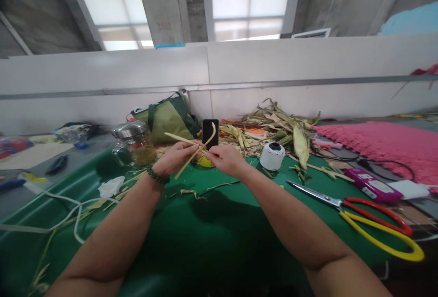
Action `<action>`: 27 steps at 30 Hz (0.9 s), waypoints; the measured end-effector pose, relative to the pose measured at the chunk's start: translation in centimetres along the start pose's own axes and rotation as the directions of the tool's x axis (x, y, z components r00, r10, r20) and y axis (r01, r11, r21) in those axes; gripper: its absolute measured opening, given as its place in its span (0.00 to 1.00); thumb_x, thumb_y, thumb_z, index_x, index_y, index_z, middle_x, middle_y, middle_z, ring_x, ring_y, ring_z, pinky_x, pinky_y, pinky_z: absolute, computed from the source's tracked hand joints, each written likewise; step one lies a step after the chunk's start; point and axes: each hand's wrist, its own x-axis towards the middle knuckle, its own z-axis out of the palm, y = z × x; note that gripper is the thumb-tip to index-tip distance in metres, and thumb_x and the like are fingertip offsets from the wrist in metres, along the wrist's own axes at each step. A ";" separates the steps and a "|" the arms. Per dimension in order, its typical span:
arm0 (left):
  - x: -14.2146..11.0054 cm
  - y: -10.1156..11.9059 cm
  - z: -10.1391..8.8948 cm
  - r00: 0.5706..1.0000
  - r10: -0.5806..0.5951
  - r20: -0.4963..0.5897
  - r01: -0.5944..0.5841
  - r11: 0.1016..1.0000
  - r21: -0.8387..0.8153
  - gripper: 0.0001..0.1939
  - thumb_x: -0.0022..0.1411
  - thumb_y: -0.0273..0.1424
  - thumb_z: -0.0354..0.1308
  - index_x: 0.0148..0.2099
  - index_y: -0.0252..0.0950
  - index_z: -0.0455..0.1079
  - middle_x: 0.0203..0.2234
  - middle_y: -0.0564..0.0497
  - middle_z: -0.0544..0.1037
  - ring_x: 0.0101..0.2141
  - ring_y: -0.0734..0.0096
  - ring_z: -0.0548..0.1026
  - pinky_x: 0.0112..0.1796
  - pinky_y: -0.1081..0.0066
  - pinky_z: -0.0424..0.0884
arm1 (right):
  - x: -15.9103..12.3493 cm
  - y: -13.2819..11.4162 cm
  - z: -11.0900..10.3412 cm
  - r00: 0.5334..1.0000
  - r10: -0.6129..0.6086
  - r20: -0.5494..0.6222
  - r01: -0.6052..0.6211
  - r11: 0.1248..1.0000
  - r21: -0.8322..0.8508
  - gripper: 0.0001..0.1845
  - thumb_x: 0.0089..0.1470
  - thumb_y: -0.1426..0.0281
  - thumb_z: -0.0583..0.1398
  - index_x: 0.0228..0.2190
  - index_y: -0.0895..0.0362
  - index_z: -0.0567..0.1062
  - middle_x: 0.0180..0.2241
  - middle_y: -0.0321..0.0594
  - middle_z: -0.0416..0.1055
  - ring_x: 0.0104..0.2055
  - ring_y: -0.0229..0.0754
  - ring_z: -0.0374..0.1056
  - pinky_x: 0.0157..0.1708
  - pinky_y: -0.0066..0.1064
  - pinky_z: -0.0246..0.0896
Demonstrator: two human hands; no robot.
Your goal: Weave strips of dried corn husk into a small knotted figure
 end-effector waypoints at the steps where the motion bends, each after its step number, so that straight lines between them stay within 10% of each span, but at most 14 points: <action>1: 0.0 0.0 0.0 1.000 -0.017 0.018 0.018 0.999 -0.046 0.19 0.45 0.41 0.66 0.34 0.31 0.75 0.25 0.50 0.76 0.26 0.75 0.72 0.32 0.74 0.68 | 0.0 0.0 0.1 1.000 0.007 -0.010 -0.007 1.000 -0.003 0.17 0.57 0.68 0.56 0.18 0.58 0.71 0.17 0.34 0.68 0.21 0.33 0.60 0.24 0.25 0.46; 12: 0.3 -0.8 0.8 0.908 0.419 0.025 -0.378 0.790 0.483 0.10 0.54 0.34 0.59 0.31 0.32 0.76 0.29 0.46 0.80 0.33 0.67 0.74 0.37 0.70 0.68 | -0.4 -0.2 0.8 0.998 -0.051 -0.045 0.044 0.990 -0.135 0.20 0.58 0.66 0.54 0.17 0.58 0.69 0.18 0.36 0.66 0.22 0.34 0.58 0.25 0.26 0.46; 20: 0.5 -1.0 -0.4 0.985 0.173 -0.022 -0.165 0.962 0.218 0.14 0.44 0.33 0.64 0.35 0.32 0.78 0.30 0.46 0.80 0.29 0.69 0.73 0.31 0.71 0.69 | 0.0 0.5 0.6 0.997 0.006 -0.072 -0.015 0.992 -0.125 0.16 0.57 0.65 0.56 0.21 0.58 0.73 0.22 0.38 0.73 0.24 0.35 0.65 0.26 0.26 0.51; 24: 0.7 -1.6 0.2 0.960 0.279 0.012 -0.260 0.877 0.403 0.12 0.49 0.35 0.62 0.34 0.32 0.78 0.32 0.45 0.80 0.33 0.65 0.74 0.33 0.70 0.68 | -0.3 0.4 0.4 0.949 -0.107 -0.296 0.045 0.977 -0.209 0.16 0.55 0.57 0.58 0.33 0.57 0.76 0.24 0.38 0.73 0.26 0.37 0.66 0.28 0.26 0.54; 27: 0.8 -2.4 1.2 0.948 0.300 0.105 -0.309 0.790 0.530 0.06 0.49 0.30 0.60 0.26 0.32 0.76 0.25 0.46 0.78 0.30 0.65 0.73 0.31 0.70 0.67 | -0.6 -0.1 0.6 0.951 -0.232 -0.205 0.211 0.970 -0.121 0.18 0.58 0.58 0.57 0.42 0.57 0.74 0.27 0.38 0.74 0.28 0.37 0.68 0.30 0.26 0.57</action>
